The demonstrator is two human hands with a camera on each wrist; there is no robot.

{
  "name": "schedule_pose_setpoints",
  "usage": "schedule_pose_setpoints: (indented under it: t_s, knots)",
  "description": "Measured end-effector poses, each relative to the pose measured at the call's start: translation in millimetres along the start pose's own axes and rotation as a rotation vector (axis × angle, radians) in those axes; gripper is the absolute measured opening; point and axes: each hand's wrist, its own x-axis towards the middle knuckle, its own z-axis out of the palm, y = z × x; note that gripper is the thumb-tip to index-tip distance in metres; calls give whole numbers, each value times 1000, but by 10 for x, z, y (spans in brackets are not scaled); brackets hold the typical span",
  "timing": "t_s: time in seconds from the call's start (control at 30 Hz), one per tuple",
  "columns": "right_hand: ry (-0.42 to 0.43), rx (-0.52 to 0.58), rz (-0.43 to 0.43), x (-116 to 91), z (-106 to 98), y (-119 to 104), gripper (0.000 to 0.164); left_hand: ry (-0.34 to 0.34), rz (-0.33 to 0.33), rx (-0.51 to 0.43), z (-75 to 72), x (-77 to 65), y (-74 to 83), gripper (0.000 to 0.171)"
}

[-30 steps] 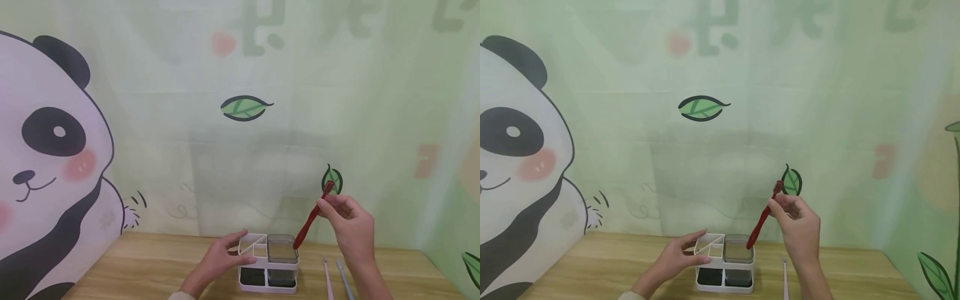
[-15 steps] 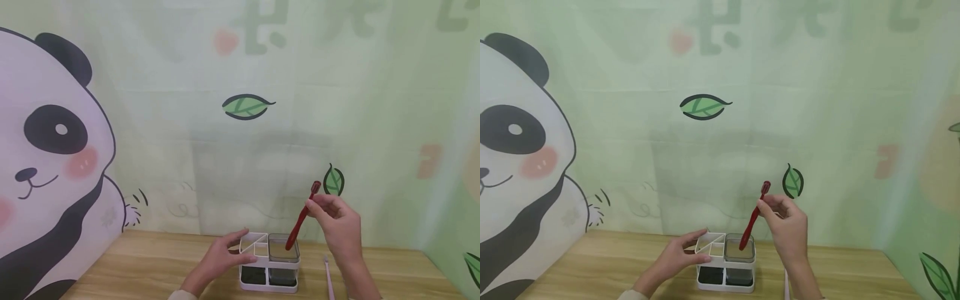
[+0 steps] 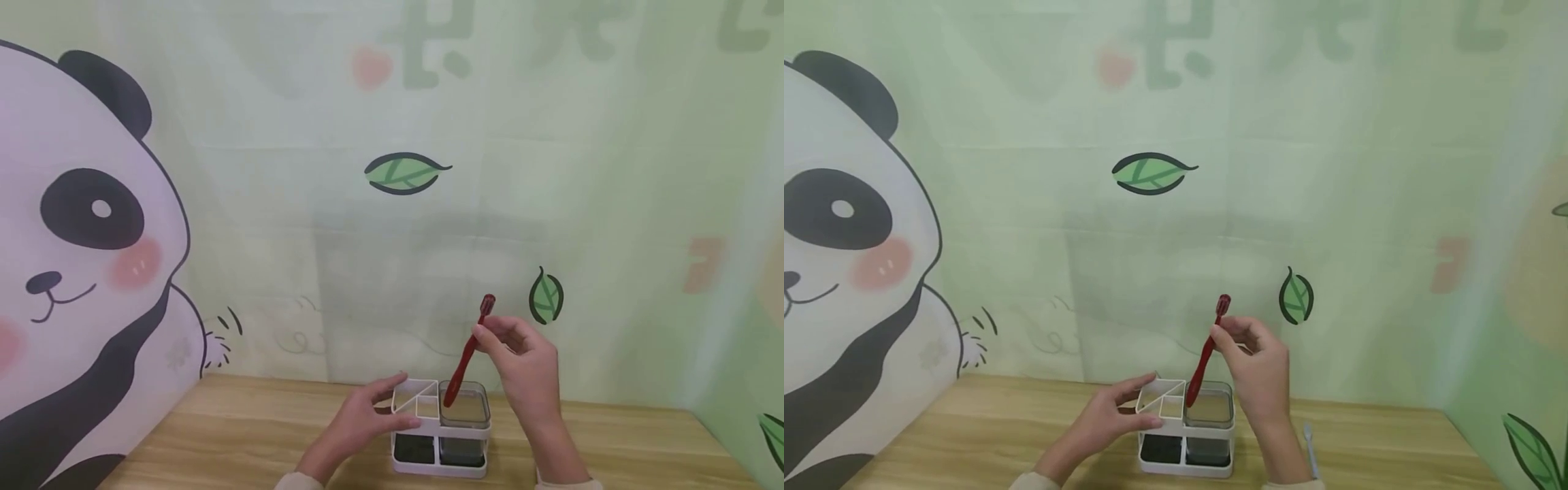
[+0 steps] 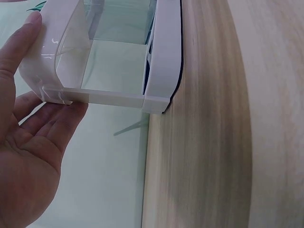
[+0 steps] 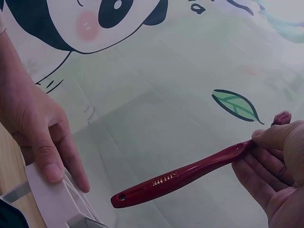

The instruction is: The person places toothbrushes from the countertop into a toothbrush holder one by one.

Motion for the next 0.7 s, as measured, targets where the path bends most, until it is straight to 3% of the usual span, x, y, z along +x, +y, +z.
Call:
schedule_pose_setpoints:
  t_s: [0.3,0.7]
  knots:
    - [-8,44,2,6,162,23,24,-3,-3,-2,-20,12,-3,79]
    - [-61,-2,48,-25,297,122,23,1,-4,-6,-10,6,4,78]
